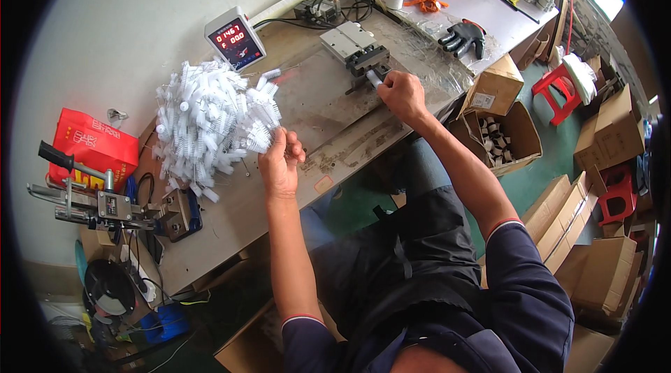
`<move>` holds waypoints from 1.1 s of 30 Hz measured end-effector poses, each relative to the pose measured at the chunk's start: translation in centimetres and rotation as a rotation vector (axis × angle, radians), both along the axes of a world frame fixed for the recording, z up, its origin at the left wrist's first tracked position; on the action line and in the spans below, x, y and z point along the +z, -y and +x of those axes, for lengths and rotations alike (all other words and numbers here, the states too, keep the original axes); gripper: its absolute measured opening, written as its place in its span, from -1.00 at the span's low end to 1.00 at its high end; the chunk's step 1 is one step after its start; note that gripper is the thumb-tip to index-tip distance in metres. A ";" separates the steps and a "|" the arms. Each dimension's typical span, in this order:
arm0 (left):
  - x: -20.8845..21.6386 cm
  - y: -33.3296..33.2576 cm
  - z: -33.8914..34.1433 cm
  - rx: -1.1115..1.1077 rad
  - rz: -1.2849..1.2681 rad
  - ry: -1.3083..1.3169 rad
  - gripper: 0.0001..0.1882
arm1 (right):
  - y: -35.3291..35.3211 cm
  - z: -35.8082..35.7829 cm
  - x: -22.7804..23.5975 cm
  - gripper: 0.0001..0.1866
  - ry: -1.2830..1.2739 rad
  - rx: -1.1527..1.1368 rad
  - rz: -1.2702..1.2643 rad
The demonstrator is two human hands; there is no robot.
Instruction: The person assembles small white plastic components using a manual press machine.
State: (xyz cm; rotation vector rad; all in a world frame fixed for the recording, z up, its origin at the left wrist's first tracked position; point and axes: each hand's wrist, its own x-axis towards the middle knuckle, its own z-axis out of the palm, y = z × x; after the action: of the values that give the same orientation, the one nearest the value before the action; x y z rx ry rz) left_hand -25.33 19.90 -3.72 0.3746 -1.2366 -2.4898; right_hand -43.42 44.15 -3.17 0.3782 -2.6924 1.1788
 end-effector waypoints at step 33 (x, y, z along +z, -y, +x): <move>0.0 -12.1 -12.4 0.296 -1.625 -0.013 -0.89 | 0.3 0.1 -1.1 -0.86 -0.213 -0.081 -0.068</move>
State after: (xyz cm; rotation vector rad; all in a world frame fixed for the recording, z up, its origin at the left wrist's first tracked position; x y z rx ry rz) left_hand -37.78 31.96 -3.67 0.0541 -2.3819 -0.6748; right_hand -43.32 43.89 -4.25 0.3592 -2.4554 1.1349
